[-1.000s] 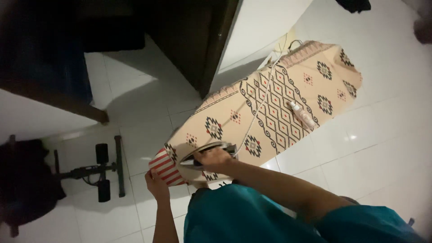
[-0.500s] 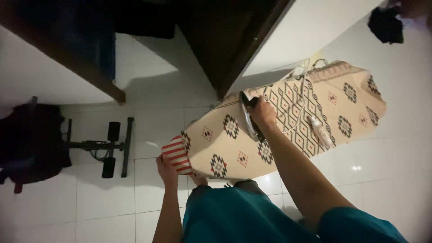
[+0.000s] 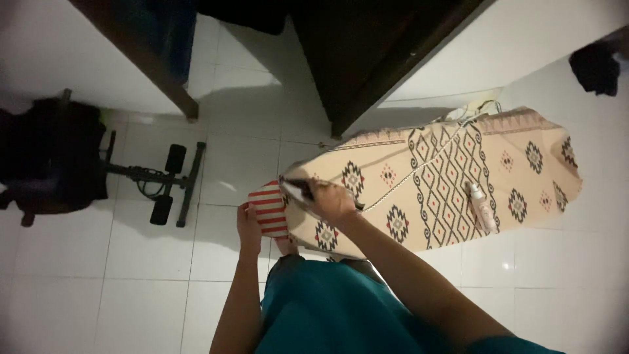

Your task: Ironing a piece of patterned fabric on an ironing board.

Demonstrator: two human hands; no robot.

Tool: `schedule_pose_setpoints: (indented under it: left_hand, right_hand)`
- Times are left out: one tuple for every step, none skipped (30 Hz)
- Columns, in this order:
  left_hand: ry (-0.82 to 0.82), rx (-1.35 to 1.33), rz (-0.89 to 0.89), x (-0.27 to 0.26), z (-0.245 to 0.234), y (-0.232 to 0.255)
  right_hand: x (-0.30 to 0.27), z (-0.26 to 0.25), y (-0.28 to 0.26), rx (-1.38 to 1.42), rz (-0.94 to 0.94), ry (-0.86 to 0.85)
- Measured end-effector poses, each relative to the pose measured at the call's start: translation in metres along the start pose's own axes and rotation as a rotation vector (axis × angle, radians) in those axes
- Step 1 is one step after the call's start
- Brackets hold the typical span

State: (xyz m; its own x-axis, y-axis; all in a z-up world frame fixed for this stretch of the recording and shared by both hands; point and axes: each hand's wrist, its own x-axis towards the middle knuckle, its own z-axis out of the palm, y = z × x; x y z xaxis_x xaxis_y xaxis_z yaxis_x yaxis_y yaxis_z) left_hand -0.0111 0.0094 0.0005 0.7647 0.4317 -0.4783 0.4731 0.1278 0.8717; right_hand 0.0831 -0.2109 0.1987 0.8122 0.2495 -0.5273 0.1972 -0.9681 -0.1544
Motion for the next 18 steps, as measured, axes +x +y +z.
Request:
schedule_pose_setpoints:
  left_hand:
    - [-0.006,-0.006,-0.023,0.001,-0.001,0.001]
    - [-0.012,-0.01,-0.048,0.002,-0.003,0.002]
    - [-0.002,-0.014,-0.053,0.0,-0.003,-0.002]
    - [-0.006,-0.038,-0.053,0.002,-0.003,-0.002]
    - [-0.009,-0.062,-0.053,0.004,-0.003,-0.003]
    - [-0.004,-0.062,-0.051,0.004,-0.004,-0.007]
    - [-0.024,-0.099,-0.036,0.004,-0.006,-0.011]
    - [-0.049,-0.133,-0.021,0.005,-0.006,-0.014]
    - [-0.049,-0.131,-0.019,0.004,-0.007,-0.008]
    - [-0.074,-0.109,-0.001,0.003,-0.008,-0.003]
    - [-0.098,-0.087,0.016,0.001,-0.007,0.002]
    - [-0.098,-0.081,0.019,0.0,-0.01,0.001]
    - [-0.106,-0.021,0.015,-0.001,-0.011,0.0]
    - [-0.117,0.044,0.018,0.0,-0.011,0.003]
    - [-0.12,0.054,0.028,0.005,-0.013,-0.01]
    - [-0.14,0.083,0.005,0.016,-0.012,-0.017]
    - [-0.16,0.113,-0.017,0.026,-0.009,-0.024]
    - [-0.174,0.125,0.004,0.028,-0.007,-0.017]
  right_hand:
    - [-0.006,0.003,-0.004,-0.113,-0.085,-0.05]
    - [-0.013,0.007,-0.009,-0.225,-0.169,-0.102]
    - [-0.02,0.018,-0.002,-0.23,-0.178,-0.108]
    - [-0.025,0.028,0.004,-0.248,-0.242,-0.126]
    - [-0.029,0.036,0.011,-0.265,-0.307,-0.145]
    - [-0.034,0.037,0.016,-0.266,-0.312,-0.143]
    - [-0.039,0.038,0.023,-0.245,-0.327,-0.115]
    - [-0.043,0.038,0.03,-0.221,-0.337,-0.087]
    - [-0.043,0.036,0.033,-0.219,-0.337,-0.085]
    - [-0.042,0.035,0.037,-0.174,-0.229,-0.055]
    - [-0.043,0.034,0.041,-0.128,-0.122,-0.025]
    - [-0.043,0.038,0.042,-0.122,-0.123,-0.023]
    - [-0.044,0.04,0.044,-0.057,-0.005,0.054]
    - [-0.043,0.042,0.046,0.015,0.116,0.137]
    - [-0.042,0.048,0.046,0.027,0.117,0.145]
    - [-0.04,0.051,0.047,-0.001,0.148,0.07]
    - [-0.038,0.054,0.05,-0.027,0.178,-0.007]
    - [-0.044,0.055,0.053,-0.011,0.189,0.013]
